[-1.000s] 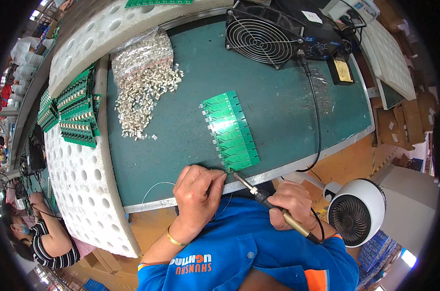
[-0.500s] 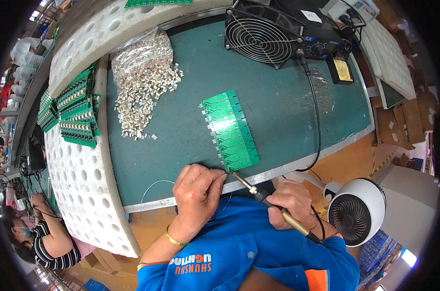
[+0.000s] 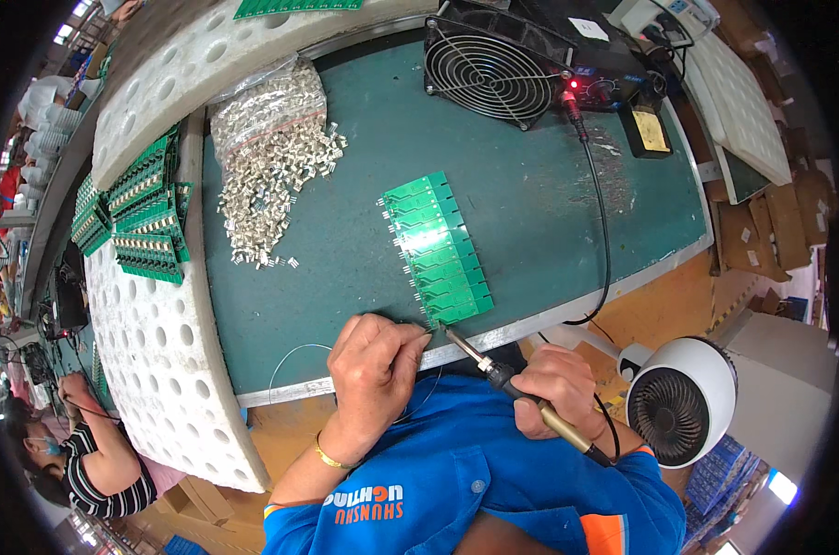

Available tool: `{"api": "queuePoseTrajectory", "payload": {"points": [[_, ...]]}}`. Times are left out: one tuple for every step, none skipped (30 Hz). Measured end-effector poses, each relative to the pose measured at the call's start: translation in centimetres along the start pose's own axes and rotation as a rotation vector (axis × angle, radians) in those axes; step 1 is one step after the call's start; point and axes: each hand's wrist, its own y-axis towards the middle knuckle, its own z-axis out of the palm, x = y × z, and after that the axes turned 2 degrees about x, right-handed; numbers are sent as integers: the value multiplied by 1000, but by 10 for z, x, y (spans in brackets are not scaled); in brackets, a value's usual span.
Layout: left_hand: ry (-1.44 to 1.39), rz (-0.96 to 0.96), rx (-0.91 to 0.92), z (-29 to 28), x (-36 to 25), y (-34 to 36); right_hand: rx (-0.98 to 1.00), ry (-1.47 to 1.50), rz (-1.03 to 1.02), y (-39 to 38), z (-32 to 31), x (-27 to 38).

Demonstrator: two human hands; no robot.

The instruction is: The person solders components onto a circuit board strip using a soldering iron and solder wire.

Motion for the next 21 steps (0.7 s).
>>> {"api": "queuePoseTrajectory", "payload": {"points": [[-6,4,-4,0,1,0,9,1,1,0,0,-1],[-12,7,-8,0,1,0,18,1,3,0,0,-1],[-12,7,-6,0,1,0,18,1,3,0,0,-1],[-15,8,-6,0,1,0,17,5,5,-1,0,-1],[-17,8,-7,0,1,0,16,9,6,-1,0,-1],[-17,8,-6,0,1,0,15,9,6,-1,1,-2],[-15,13,-8,0,0,1,10,13,2,-1,1,-2],[-13,18,-10,0,0,1,5,16,-1,-1,1,-2],[-14,18,-9,0,0,1,4,15,-1,0,2,-2],[-18,14,-21,0,1,0,1,16,-2,0,2,-2],[-22,10,-34,1,1,0,-2,17,-3,0,2,-2],[-22,10,-34,0,1,0,-2,17,-4,0,1,-2],[-22,5,-31,0,1,0,3,13,-5,0,1,-3],[-22,1,-28,0,0,0,7,7,-6,1,1,-2],[-23,1,-29,0,0,0,8,6,-7,1,1,-3],[-29,2,-34,0,0,-1,6,6,-10,0,0,-3],[-34,2,-39,0,0,-1,4,6,-13,0,1,-3],[-34,1,-40,0,1,-1,5,7,-13,1,1,-4],[-36,5,-45,1,1,-2,4,8,-15,1,1,-4],[-38,8,-51,1,2,-1,4,10,-16,2,1,-4],[-38,8,-52,1,3,-2,4,10,-16,3,1,-5]]}}
